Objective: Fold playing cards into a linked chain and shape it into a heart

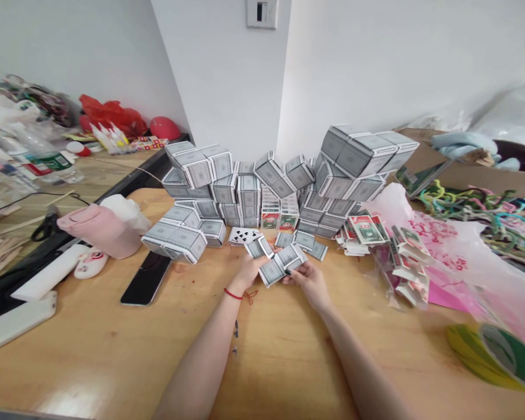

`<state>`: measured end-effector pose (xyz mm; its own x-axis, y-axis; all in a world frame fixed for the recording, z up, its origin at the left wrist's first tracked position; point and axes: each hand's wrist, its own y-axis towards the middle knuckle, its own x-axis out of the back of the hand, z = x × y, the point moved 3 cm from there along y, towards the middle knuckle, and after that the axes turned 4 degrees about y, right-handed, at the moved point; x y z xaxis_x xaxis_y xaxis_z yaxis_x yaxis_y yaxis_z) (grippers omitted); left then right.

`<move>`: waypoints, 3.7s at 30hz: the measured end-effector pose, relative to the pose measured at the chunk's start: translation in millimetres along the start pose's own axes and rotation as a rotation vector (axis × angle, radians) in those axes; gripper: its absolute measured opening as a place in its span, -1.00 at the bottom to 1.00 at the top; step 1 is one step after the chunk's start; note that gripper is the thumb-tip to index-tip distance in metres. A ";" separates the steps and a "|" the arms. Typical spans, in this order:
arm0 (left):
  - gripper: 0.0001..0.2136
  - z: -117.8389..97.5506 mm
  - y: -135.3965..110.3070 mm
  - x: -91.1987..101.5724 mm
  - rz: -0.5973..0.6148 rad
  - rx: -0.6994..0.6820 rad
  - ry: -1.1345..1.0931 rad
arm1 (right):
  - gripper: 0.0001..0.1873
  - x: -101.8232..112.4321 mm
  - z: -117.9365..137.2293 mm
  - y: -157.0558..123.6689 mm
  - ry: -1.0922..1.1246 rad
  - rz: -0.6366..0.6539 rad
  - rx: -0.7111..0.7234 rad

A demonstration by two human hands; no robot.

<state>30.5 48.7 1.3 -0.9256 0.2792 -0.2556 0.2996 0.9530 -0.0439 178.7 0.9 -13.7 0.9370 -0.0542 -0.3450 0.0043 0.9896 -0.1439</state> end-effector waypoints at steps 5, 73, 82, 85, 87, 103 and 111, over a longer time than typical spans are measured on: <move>-0.73 0.8 -0.4 0.1 0.020 0.021 0.043 | -0.49 -1.2 -0.9 -0.7 -0.052 -0.070 0.010; -0.88 -16.8 -11.5 16.4 -0.555 -0.502 0.750 | -0.89 24.6 1.6 9.9 0.504 -0.247 -0.050; -0.84 -20.8 -12.7 -2.2 -0.266 -0.459 0.605 | -0.76 35.2 1.3 20.0 0.477 -0.327 0.065; -0.88 -17.6 -13.8 -7.2 -0.196 -0.443 0.661 | -0.78 46.1 -4.0 22.1 0.456 -0.449 0.048; -0.85 -10.7 -12.2 -9.9 -0.134 -0.375 0.598 | -0.81 52.7 -5.5 22.6 0.434 -0.514 0.082; -0.79 3.6 -1.5 -0.7 -0.110 -0.174 0.309 | -0.61 58.3 -5.1 25.1 0.423 -0.562 0.149; -0.82 1.9 -4.6 -7.2 -0.248 -0.286 0.425 | -0.64 54.8 -7.8 26.9 0.388 -0.513 0.142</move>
<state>36.2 42.1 1.5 -0.9897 0.0093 0.1430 0.0416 0.9734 0.2251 227.4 23.5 -43.7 0.6098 -0.5417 -0.5785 0.4878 0.8318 -0.2647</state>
